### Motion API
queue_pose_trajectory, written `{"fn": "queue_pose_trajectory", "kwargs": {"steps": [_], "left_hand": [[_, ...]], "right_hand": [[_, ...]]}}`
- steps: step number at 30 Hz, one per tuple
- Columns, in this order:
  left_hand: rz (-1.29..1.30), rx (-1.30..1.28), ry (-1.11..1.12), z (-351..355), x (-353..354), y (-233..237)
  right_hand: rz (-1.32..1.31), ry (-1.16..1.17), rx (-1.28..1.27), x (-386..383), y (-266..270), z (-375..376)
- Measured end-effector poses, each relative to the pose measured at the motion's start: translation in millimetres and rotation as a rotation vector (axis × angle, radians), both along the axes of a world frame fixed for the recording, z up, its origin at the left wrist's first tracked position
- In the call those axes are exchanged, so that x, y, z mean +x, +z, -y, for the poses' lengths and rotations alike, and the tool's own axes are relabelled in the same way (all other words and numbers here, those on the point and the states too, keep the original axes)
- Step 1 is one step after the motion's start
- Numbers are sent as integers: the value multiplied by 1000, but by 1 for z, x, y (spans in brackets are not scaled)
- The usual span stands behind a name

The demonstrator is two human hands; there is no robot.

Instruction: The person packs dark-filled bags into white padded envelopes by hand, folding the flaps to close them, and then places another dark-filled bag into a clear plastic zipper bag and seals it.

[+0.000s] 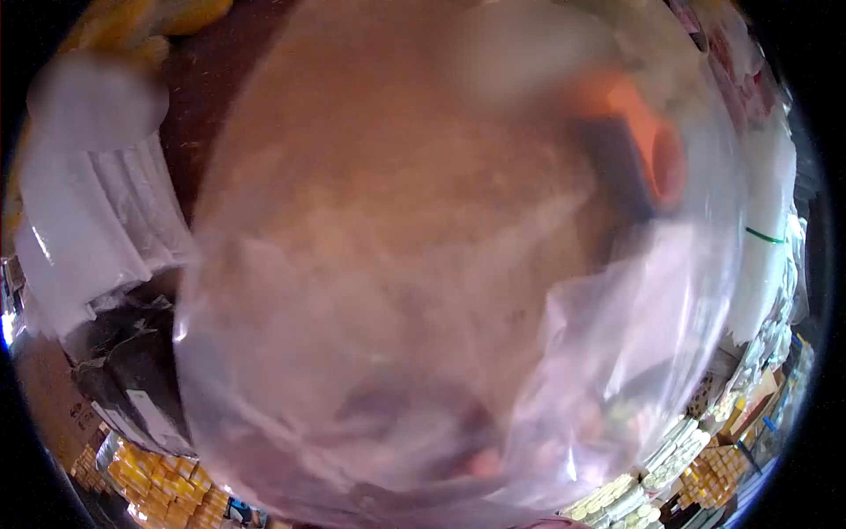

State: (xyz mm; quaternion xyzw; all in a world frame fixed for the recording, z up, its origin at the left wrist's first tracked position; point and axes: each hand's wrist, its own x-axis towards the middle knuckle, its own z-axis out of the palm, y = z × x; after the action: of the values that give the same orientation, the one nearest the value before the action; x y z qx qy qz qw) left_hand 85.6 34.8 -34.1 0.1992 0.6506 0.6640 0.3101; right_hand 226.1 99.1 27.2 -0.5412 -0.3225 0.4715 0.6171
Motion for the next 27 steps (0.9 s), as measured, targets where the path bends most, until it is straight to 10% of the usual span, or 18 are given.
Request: {"fn": "queue_pose_trajectory", "kwargs": {"steps": [16,21,27], "left_hand": [[4,-162,-186,-51,-3,36],[68,-170,-282,-67,-7,49],[256,-155,-424,-76,-11,39]], "right_hand": [[26,-3,7,9,-1,8],[779,9,71,28,-44,18],[436,17,-171,14,-24,7]]}}
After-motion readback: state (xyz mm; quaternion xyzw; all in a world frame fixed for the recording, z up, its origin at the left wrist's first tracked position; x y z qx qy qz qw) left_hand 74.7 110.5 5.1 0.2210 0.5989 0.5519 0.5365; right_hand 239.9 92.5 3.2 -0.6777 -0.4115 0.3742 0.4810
